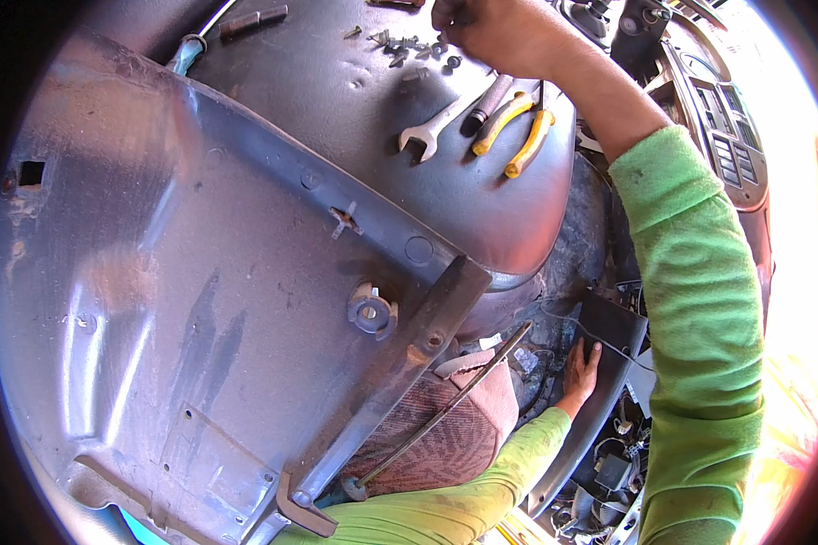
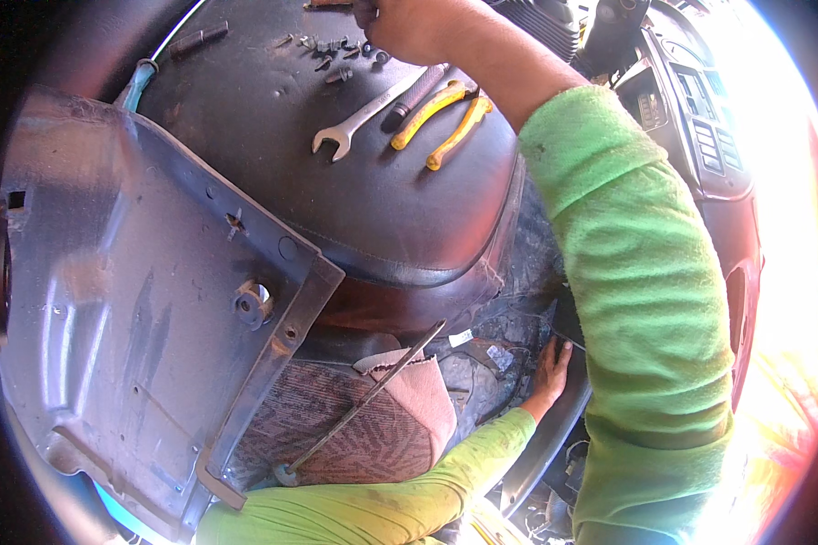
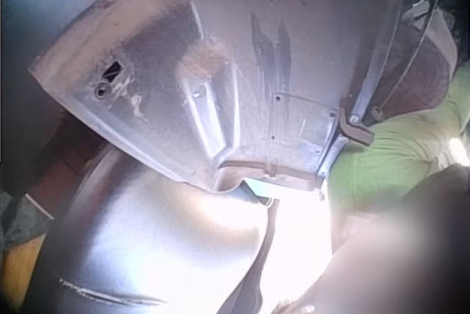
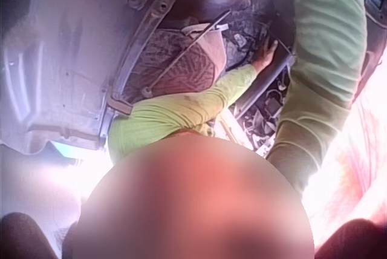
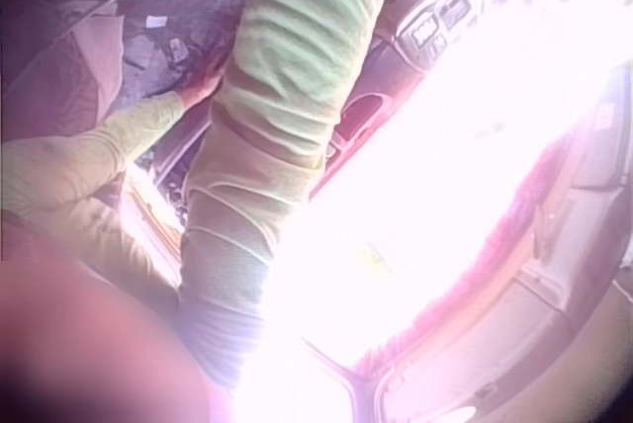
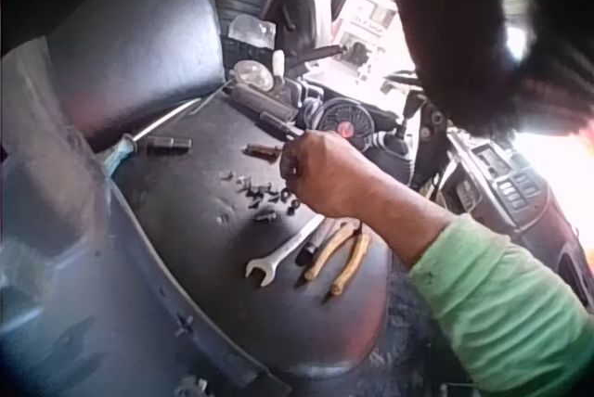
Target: The person works inside a vehicle, using a screwdriver to remove screws from the dashboard area. They manipulate wires and plastic trim pieces, then reposition and secure a dashboard panel with screws.
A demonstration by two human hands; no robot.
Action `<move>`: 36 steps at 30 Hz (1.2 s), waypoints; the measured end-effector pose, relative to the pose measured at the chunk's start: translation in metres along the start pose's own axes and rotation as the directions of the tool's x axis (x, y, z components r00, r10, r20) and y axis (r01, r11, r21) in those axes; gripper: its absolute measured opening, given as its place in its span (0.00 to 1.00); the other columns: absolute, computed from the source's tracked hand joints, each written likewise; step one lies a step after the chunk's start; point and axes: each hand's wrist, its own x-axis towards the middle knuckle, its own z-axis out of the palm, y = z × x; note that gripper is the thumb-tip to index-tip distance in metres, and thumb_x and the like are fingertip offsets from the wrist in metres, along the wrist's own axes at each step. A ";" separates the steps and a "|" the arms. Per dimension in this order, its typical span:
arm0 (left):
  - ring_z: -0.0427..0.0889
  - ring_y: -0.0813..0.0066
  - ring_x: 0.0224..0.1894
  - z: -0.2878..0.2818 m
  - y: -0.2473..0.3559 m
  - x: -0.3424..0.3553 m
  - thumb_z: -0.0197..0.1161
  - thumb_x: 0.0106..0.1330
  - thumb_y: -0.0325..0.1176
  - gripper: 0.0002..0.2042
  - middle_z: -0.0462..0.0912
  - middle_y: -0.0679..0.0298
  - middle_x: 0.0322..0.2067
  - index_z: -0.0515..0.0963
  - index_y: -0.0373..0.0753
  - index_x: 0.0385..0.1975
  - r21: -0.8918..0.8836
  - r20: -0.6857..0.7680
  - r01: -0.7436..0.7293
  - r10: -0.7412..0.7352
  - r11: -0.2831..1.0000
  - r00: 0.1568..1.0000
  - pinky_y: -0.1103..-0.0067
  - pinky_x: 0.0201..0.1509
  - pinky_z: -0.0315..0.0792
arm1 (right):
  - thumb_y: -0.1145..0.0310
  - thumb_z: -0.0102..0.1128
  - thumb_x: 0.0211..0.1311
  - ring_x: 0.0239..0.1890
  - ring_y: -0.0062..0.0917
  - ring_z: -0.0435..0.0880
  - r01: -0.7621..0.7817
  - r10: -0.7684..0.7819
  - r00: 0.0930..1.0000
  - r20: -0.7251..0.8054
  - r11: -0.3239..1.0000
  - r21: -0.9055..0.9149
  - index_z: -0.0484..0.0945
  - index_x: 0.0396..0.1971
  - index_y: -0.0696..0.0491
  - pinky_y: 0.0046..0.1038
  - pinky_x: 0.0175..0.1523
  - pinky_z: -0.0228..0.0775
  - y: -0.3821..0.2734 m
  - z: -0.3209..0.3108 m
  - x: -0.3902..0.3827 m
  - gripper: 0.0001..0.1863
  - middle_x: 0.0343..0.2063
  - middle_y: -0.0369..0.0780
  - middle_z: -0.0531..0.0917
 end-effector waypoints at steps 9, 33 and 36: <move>0.57 0.46 0.78 -0.002 0.003 -0.002 0.43 0.74 0.70 0.45 0.59 0.41 0.75 0.58 0.35 0.76 0.021 0.016 0.007 -0.007 1.000 1.000 0.62 0.81 0.50 | 0.63 0.66 0.55 0.38 0.43 0.88 -0.111 0.150 0.968 0.201 0.975 -0.194 0.85 0.29 0.56 0.39 0.45 0.80 -0.007 0.002 -0.008 0.11 0.31 0.51 0.87; 0.84 0.62 0.38 0.001 0.069 0.018 0.63 0.63 0.24 0.07 0.85 0.57 0.35 0.81 0.36 0.40 -0.065 0.014 -0.490 0.491 0.870 0.871 0.69 0.45 0.76 | 0.76 0.68 0.63 0.32 0.14 0.83 -0.822 0.888 0.459 -0.041 0.441 0.361 0.84 0.43 0.60 0.21 0.39 0.76 -0.077 -0.096 -0.420 0.09 0.33 0.36 0.87; 0.81 0.73 0.31 -0.003 0.088 0.015 0.67 0.61 0.25 0.03 0.85 0.63 0.28 0.83 0.36 0.33 -0.357 0.199 -0.173 0.255 0.918 0.946 0.76 0.38 0.74 | 0.75 0.67 0.61 0.32 0.17 0.84 -0.883 0.898 0.439 -0.012 0.434 0.178 0.84 0.42 0.60 0.24 0.40 0.77 -0.080 -0.100 -0.461 0.10 0.31 0.39 0.88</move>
